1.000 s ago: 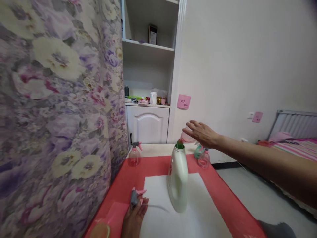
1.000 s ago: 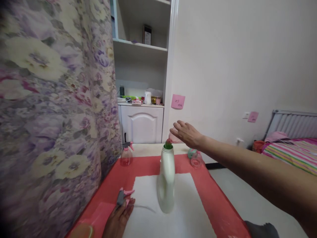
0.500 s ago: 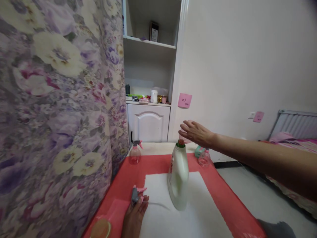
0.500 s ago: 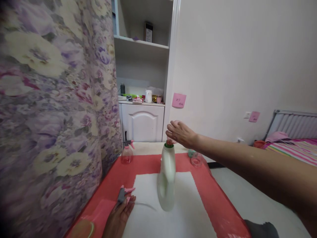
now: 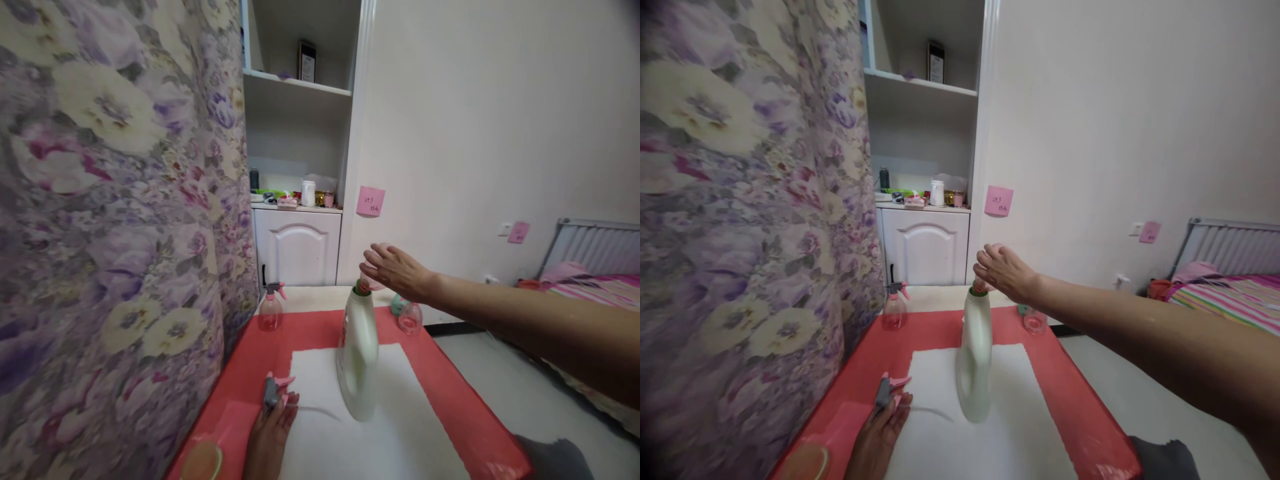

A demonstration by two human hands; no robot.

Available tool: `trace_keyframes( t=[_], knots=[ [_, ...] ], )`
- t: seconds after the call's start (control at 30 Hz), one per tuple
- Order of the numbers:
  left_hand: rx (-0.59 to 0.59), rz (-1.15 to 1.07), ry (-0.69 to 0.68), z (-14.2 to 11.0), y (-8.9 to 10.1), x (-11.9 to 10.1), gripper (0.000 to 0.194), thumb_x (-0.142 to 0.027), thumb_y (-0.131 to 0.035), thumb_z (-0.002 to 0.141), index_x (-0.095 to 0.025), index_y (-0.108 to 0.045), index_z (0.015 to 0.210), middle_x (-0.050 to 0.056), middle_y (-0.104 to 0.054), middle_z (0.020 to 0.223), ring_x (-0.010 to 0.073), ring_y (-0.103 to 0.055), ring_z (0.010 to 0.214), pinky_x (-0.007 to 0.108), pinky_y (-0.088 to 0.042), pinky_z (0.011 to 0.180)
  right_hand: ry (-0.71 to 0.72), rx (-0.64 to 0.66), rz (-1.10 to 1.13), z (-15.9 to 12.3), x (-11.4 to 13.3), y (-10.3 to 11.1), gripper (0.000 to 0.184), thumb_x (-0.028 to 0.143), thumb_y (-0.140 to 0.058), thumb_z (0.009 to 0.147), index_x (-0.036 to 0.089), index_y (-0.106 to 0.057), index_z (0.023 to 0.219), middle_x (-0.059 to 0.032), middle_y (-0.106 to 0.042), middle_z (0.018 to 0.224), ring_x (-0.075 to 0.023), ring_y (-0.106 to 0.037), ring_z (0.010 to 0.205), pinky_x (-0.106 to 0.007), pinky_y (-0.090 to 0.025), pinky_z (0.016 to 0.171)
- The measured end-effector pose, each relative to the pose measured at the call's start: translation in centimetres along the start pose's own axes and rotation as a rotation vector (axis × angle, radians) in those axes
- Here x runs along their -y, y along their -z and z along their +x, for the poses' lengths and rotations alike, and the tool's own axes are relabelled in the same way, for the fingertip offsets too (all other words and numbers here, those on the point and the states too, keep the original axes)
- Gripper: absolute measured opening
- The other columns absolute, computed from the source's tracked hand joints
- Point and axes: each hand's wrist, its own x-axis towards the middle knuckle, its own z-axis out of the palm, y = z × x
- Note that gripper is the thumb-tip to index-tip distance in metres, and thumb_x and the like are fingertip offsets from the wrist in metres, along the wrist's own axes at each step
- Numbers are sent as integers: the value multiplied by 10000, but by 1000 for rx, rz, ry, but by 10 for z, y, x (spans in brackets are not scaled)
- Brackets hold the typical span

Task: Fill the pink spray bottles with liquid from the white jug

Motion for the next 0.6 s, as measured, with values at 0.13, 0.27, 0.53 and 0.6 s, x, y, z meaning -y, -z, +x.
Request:
trace_keyframes(
  t=[0.13,0.27,0.53,0.6],
  knots=[
    [3,12,-15,-1,-2,0,706,-75,-773,616,-297,-598,1263,-5,-797,855,213,-758,777,268,-590,709,-36,11,57,-7,1,-7,473,55,-561,771,221,-498,1209,-136,-547,1250,-343,-432,1218,-406,-415,829],
    [8,28,-30,-2,-3,-1,723,-46,-754,633,-317,-586,1282,-13,-797,878,205,-759,786,251,-587,713,-87,18,158,-14,3,-17,514,24,-539,770,223,-480,1241,-147,-542,1287,-356,-421,1243,-419,-435,841],
    [-8,83,-64,-10,-11,-3,578,-45,-715,710,-287,-622,1226,-12,-778,919,170,-742,851,260,-559,857,-331,9,560,-50,5,-33,759,61,-662,692,270,-376,1363,-126,-489,1386,-351,-433,1274,-458,-512,909],
    [-1,85,-57,-16,-17,-6,606,-62,-711,718,-314,-601,1258,-26,-772,934,163,-739,874,261,-547,893,-443,6,702,-75,17,-45,808,215,-720,711,275,-306,1403,-139,-491,1381,-342,-502,1219,-459,-563,835]
  ],
)
